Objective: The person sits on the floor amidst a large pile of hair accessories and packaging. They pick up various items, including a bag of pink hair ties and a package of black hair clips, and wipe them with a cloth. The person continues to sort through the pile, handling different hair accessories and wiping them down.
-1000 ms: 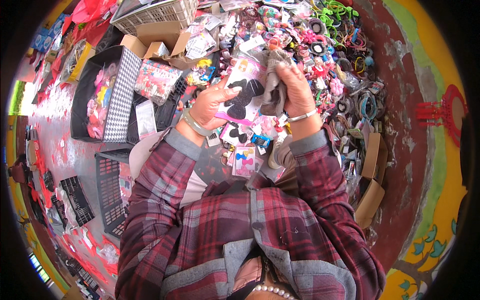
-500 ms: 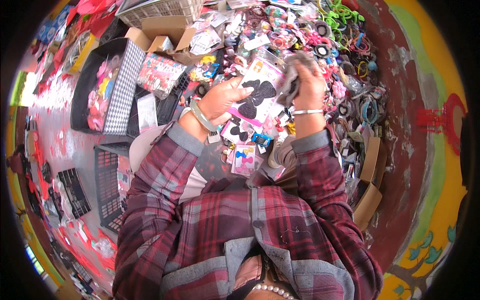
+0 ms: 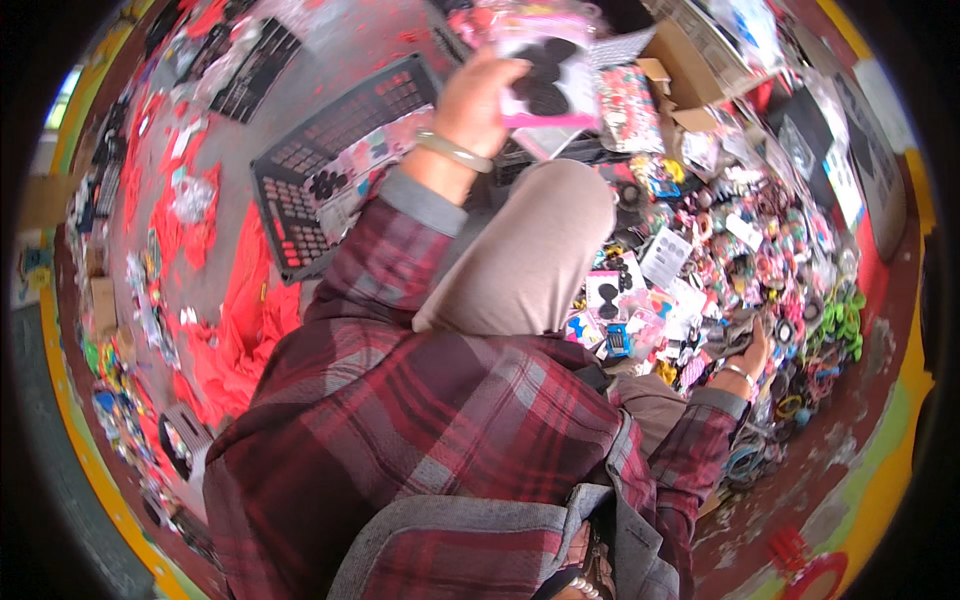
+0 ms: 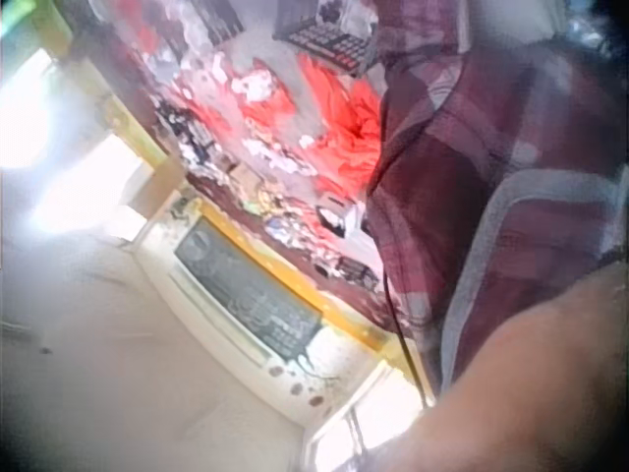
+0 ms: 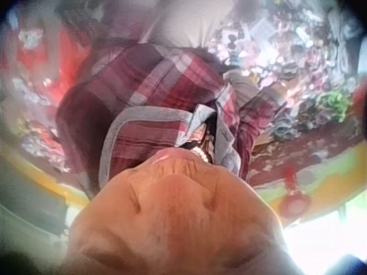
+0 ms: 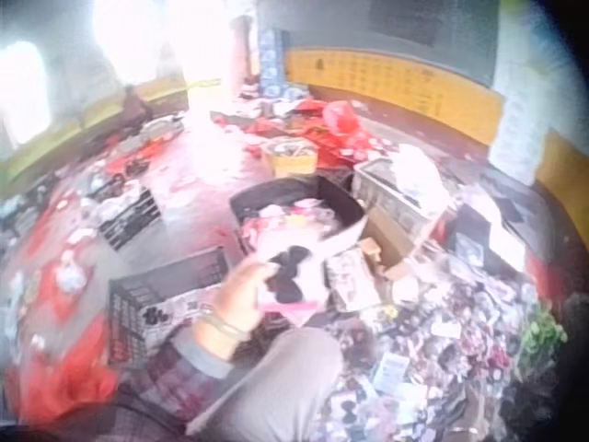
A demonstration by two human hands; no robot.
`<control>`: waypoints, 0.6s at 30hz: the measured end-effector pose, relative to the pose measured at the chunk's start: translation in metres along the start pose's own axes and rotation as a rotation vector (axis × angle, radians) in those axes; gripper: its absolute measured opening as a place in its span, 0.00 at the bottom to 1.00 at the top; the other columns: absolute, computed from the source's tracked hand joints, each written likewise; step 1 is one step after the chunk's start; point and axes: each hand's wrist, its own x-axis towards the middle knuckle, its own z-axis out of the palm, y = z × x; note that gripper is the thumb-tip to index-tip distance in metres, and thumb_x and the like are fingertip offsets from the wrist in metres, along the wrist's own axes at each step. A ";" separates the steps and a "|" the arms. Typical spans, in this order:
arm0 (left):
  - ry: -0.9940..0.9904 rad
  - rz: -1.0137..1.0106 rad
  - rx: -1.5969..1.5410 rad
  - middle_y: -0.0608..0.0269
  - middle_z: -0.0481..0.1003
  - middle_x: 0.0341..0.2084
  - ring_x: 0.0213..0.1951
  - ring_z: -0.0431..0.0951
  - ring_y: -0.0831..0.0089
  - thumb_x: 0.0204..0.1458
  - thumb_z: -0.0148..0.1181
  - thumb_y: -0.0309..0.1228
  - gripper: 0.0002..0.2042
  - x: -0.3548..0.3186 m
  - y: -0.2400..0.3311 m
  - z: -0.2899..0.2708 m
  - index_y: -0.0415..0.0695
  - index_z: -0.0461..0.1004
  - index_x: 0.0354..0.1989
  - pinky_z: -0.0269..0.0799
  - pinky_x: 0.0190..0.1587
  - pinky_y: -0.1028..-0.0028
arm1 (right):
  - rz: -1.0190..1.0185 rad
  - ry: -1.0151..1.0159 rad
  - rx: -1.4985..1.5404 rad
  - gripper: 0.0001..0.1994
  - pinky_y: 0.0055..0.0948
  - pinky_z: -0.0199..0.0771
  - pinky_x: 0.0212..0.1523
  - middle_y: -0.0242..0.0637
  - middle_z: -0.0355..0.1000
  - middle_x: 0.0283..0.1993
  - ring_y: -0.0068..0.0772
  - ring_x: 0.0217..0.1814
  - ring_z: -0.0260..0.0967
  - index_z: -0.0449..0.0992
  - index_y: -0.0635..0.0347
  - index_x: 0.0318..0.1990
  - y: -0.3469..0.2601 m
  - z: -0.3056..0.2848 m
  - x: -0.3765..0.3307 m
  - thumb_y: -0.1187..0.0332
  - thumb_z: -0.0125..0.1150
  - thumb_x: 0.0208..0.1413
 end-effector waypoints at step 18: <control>1.457 -0.181 -0.025 0.58 0.70 0.20 0.19 0.69 0.67 0.54 0.44 0.29 0.05 -0.181 0.078 -0.450 0.42 0.66 0.31 0.66 0.17 0.72 | 0.220 0.123 -0.352 0.10 0.35 0.73 0.33 0.38 0.73 0.35 0.37 0.33 0.72 0.72 0.61 0.37 0.077 0.013 -0.037 0.67 0.55 0.49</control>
